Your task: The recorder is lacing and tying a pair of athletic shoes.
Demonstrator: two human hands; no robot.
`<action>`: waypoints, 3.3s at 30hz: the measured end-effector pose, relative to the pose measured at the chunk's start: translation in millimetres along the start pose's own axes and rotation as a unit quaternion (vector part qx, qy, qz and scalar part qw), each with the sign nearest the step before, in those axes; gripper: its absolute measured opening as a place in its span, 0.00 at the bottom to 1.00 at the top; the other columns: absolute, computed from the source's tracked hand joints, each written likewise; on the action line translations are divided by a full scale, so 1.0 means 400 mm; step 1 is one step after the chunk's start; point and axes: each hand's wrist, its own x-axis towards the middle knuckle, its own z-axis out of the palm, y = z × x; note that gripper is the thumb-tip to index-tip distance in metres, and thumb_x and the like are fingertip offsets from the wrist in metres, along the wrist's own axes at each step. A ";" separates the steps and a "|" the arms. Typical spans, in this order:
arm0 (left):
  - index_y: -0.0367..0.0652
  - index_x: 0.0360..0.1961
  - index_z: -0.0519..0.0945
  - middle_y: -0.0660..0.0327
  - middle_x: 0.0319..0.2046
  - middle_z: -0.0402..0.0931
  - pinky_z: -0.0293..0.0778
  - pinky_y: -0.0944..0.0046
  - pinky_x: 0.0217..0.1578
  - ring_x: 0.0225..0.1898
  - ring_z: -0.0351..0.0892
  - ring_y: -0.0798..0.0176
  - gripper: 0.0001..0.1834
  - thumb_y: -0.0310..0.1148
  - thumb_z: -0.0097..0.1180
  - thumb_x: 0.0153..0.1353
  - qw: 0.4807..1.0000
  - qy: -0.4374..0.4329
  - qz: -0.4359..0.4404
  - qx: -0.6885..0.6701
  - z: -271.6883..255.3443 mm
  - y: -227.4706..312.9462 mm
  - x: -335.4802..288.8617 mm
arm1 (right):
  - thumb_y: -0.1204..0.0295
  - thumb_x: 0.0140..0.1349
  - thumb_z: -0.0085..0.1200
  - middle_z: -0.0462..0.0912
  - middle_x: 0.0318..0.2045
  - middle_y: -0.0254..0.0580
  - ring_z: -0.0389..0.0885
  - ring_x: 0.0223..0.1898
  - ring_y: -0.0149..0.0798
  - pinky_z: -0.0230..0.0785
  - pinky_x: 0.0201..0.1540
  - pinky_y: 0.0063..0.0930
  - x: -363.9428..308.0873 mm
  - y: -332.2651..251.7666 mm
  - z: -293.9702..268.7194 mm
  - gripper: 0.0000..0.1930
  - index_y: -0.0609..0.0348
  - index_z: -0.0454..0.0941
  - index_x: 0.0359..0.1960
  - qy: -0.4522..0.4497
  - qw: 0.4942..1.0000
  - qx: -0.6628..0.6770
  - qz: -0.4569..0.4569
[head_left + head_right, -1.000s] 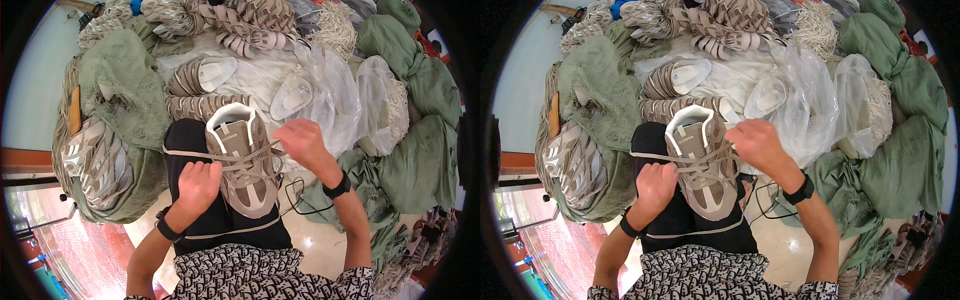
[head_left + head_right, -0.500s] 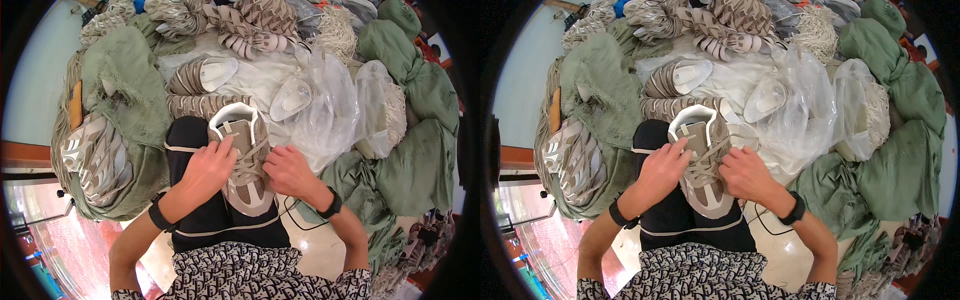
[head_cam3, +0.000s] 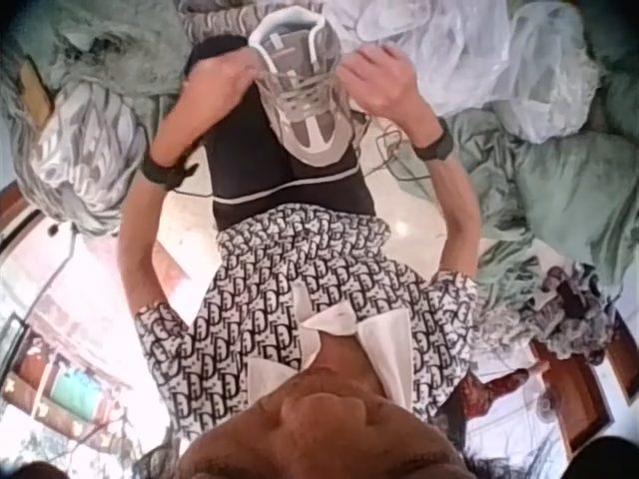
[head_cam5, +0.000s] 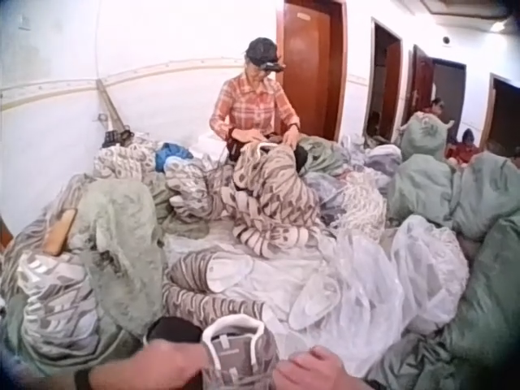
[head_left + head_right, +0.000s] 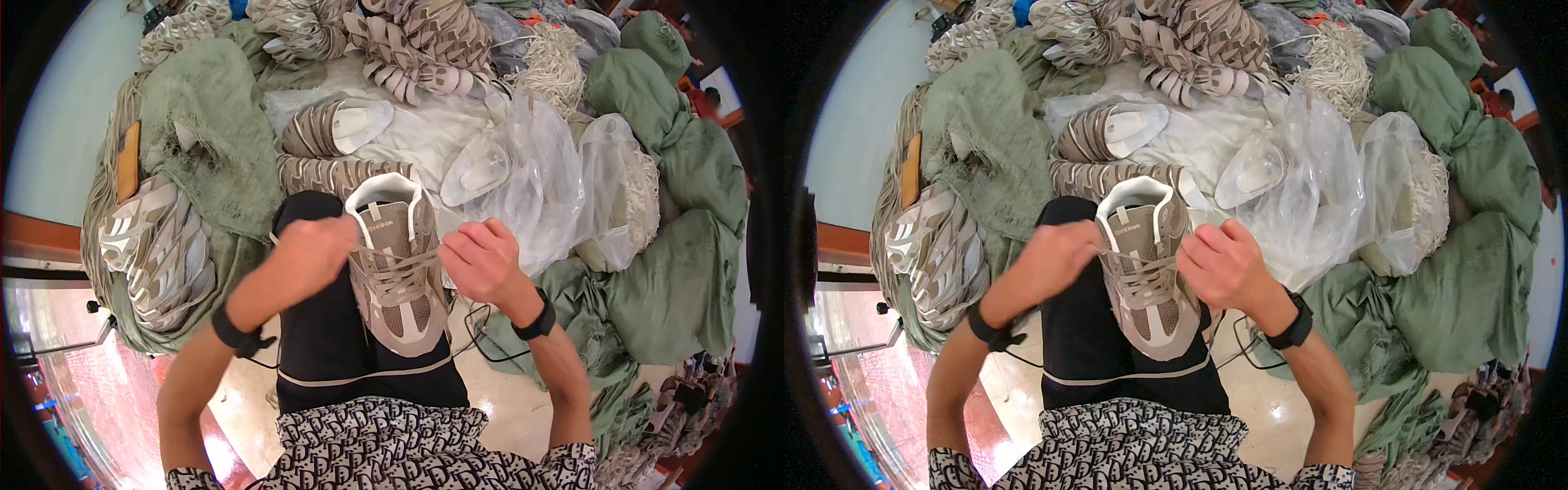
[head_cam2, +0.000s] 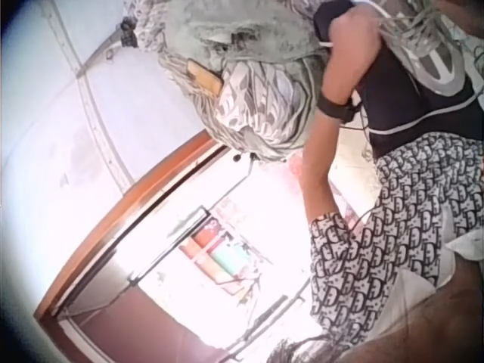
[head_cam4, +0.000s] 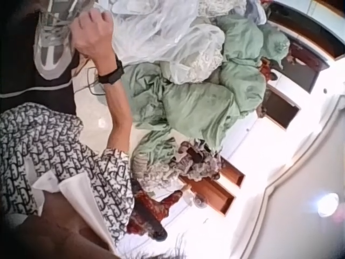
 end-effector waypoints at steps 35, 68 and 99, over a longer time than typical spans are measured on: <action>0.37 0.30 0.77 0.57 0.26 0.74 0.71 0.65 0.28 0.27 0.75 0.59 0.05 0.21 0.55 0.50 0.968 0.209 -0.118 -0.072 0.028 0.079 -0.090 | 0.81 0.42 0.54 0.79 0.27 0.37 0.76 0.24 0.34 0.69 0.27 0.22 -0.039 -0.053 0.012 0.12 0.59 0.78 0.32 0.028 0.919 0.243 0.309; 0.43 0.20 0.72 0.61 0.17 0.66 0.69 0.63 0.22 0.21 0.72 0.60 0.08 0.29 0.60 0.42 0.976 0.170 -0.051 0.125 0.190 0.144 -0.037 | 0.79 0.38 0.53 0.74 0.21 0.35 0.75 0.25 0.37 0.67 0.25 0.29 -0.004 -0.046 0.085 0.12 0.56 0.75 0.29 -0.041 0.976 0.174 0.126; 0.35 0.35 0.76 0.57 0.28 0.74 0.71 0.66 0.34 0.31 0.76 0.63 0.07 0.25 0.48 0.56 0.953 0.015 -0.095 -0.287 0.100 0.080 -0.068 | 0.78 0.40 0.56 0.75 0.21 0.38 0.76 0.21 0.39 0.67 0.21 0.26 0.043 -0.105 -0.013 0.11 0.56 0.74 0.29 -0.093 0.922 0.329 0.181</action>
